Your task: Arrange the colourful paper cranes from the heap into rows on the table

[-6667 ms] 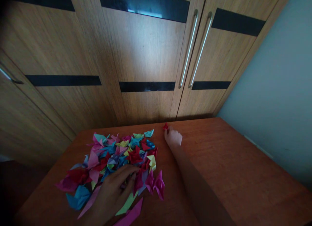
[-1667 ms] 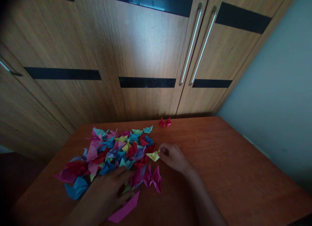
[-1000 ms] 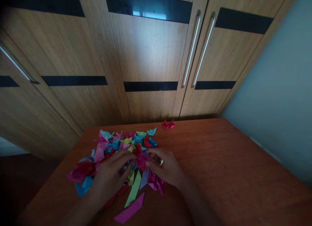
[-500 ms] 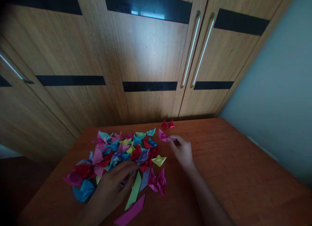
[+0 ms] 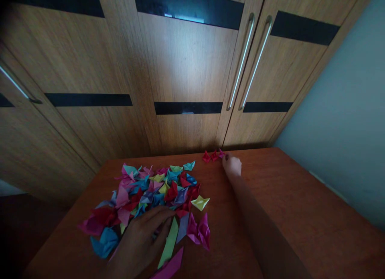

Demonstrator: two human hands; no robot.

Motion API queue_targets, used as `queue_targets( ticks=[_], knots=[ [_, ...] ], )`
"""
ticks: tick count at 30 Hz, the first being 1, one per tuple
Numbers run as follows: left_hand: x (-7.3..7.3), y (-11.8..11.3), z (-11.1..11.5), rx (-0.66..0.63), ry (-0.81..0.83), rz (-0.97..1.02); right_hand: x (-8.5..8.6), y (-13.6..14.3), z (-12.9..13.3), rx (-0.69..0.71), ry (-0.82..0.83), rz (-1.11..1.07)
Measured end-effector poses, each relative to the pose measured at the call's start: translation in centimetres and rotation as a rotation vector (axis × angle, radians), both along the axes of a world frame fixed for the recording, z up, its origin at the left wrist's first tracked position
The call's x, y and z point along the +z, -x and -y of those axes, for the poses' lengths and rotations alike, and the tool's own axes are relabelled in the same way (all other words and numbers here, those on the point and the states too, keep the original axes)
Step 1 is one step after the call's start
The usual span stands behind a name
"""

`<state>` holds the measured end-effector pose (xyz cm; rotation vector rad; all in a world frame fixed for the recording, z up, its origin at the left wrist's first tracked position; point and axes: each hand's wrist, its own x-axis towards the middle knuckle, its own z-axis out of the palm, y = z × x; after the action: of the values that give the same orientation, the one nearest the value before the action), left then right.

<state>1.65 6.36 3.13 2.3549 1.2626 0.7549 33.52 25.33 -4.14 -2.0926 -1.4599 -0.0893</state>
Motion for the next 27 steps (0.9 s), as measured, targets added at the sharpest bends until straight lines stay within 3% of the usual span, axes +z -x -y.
queue_targets(
  ticks=[6, 27],
  knots=[
    [0.0, 0.0, 0.1, -0.011, -0.024, -0.016, -0.7, 0.4, 0.2, -0.039, 0.036, 0.048],
    [0.6, 0.0, 0.4, -0.017, 0.025, -0.046, -0.5, 0.9, 1.0, -0.061, 0.067, 0.082]
  ],
)
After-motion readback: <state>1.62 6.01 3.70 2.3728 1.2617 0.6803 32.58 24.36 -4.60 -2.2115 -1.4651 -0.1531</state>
